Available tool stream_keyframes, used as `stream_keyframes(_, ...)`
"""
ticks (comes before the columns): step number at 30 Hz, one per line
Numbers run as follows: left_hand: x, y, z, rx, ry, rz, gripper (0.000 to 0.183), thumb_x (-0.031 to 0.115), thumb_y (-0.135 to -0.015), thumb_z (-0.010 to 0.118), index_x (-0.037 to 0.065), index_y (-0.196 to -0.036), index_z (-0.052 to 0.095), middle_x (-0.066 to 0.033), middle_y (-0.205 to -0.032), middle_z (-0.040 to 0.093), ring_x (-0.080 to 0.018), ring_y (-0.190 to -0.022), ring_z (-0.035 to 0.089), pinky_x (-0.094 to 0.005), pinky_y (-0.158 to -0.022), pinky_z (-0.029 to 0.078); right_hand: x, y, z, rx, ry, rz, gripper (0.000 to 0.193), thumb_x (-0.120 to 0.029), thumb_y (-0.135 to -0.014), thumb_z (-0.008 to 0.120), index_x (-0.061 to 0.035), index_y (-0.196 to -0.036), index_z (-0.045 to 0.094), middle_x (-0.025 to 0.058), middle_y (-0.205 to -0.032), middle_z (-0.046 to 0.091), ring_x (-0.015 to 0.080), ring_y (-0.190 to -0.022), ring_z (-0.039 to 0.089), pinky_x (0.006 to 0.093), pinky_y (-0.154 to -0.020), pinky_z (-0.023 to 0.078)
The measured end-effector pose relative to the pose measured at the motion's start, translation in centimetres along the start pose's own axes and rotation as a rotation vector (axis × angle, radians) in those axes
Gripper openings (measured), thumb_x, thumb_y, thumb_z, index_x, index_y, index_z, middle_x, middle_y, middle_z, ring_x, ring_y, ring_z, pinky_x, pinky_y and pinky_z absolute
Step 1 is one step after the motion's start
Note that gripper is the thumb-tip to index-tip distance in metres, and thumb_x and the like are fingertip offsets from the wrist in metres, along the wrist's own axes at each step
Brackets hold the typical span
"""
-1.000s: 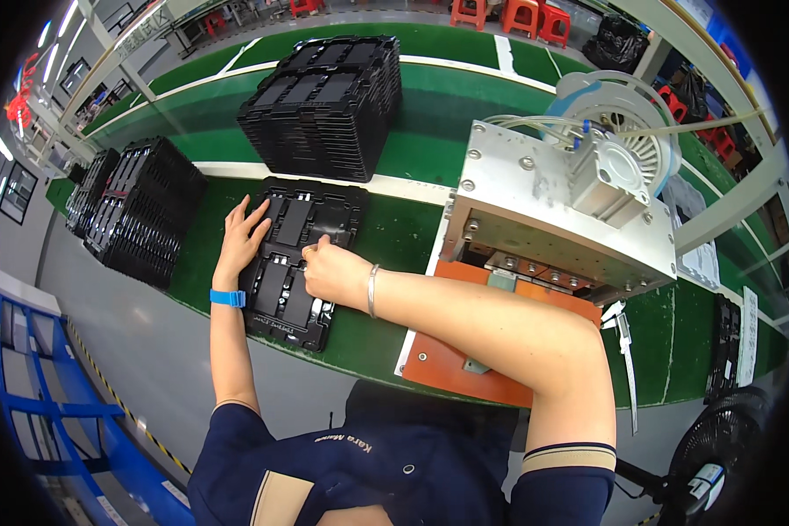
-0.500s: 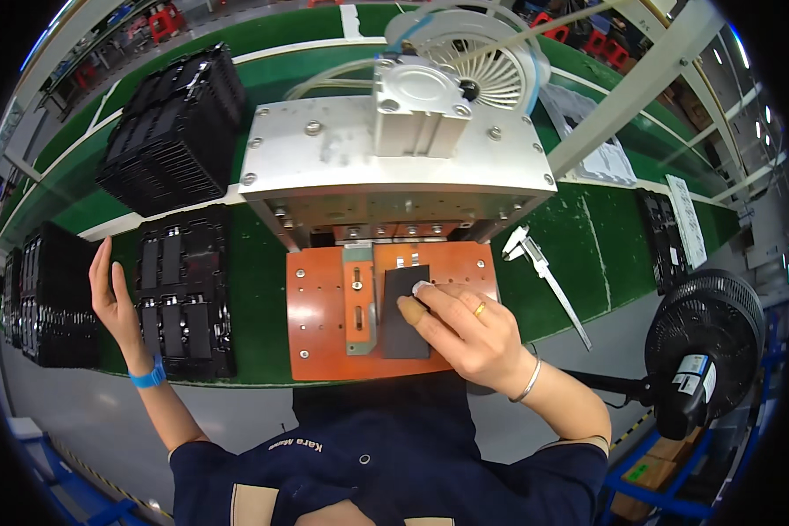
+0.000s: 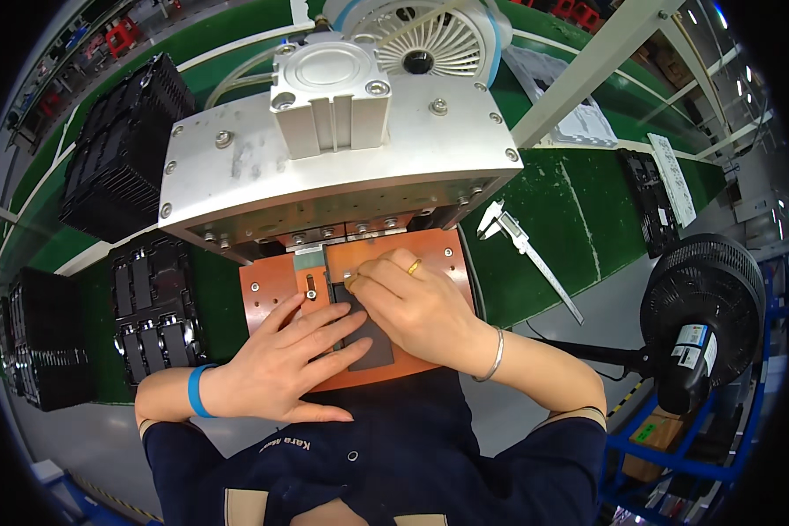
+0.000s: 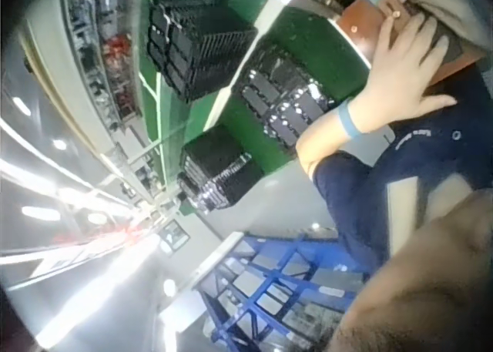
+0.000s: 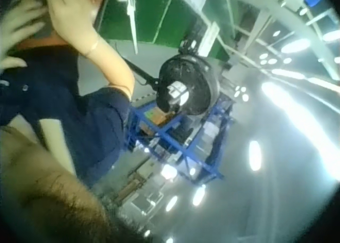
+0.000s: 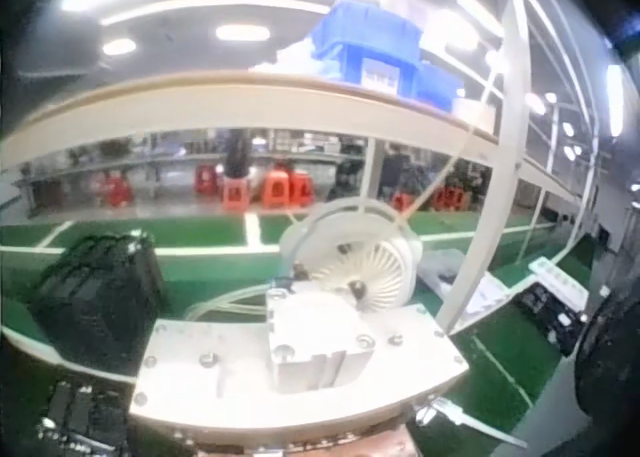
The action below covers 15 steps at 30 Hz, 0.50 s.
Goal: The person repeatedly picks up small black rectangular components from a stack and places them into a jig on a workbench. They use a wooden block to press the components into the jig and occasionally measure them with a caliper. The person then removes the components and places them into a larger black plastic tray.
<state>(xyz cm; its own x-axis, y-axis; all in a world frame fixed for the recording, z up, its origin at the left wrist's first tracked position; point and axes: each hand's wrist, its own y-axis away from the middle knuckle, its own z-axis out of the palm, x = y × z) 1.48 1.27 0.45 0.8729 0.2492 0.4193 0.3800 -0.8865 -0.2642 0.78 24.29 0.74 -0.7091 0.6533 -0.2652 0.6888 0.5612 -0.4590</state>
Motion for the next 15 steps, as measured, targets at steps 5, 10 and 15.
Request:
stream_keyframes(5,0.20,-0.09,0.06,-0.001,-0.001,-0.004,0.069,0.059,-0.082,0.064,0.008,-0.128,0.057,-0.0156,-0.137,0.049,-0.0309,-0.126,0.048,-0.0545,-0.100,0.037,-0.24,-0.16,0.28,0.009,0.044,0.028,0.031,-0.004,-0.069,0.065,0.0000,-0.100,0.066,0.0088,-0.101,0.062,0.0245,-0.094,0.058,0.0324,-0.079,0.052)
stream_keyframes(10,0.16,-0.06,-0.01,-0.009,0.005,-0.014,0.067,0.058,-0.082,0.064,0.009,-0.127,0.057,-0.0149,-0.137,0.050,-0.0302,-0.126,0.049,-0.0540,-0.100,0.037,-0.11,-0.43,0.33,0.023,0.030,0.082,0.033,-0.005,-0.071,0.066,-0.0017,-0.104,0.066,0.0102,-0.108,0.059,0.0266,-0.102,0.055,0.0354,-0.085,0.050)
stream_keyframes(15,-0.12,-0.22,-0.13,-0.005,0.012,-0.006,0.066,0.057,-0.082,0.064,0.009,-0.126,0.059,-0.0143,-0.136,0.051,-0.0300,-0.126,0.049,-0.0533,-0.102,0.036,0.03,-0.21,0.12,-0.028,0.009,0.063,0.026,-0.005,-0.073,0.070,-0.0095,-0.099,0.071,0.0080,-0.108,0.058,0.0272,-0.104,0.054,0.0361,-0.088,0.047)
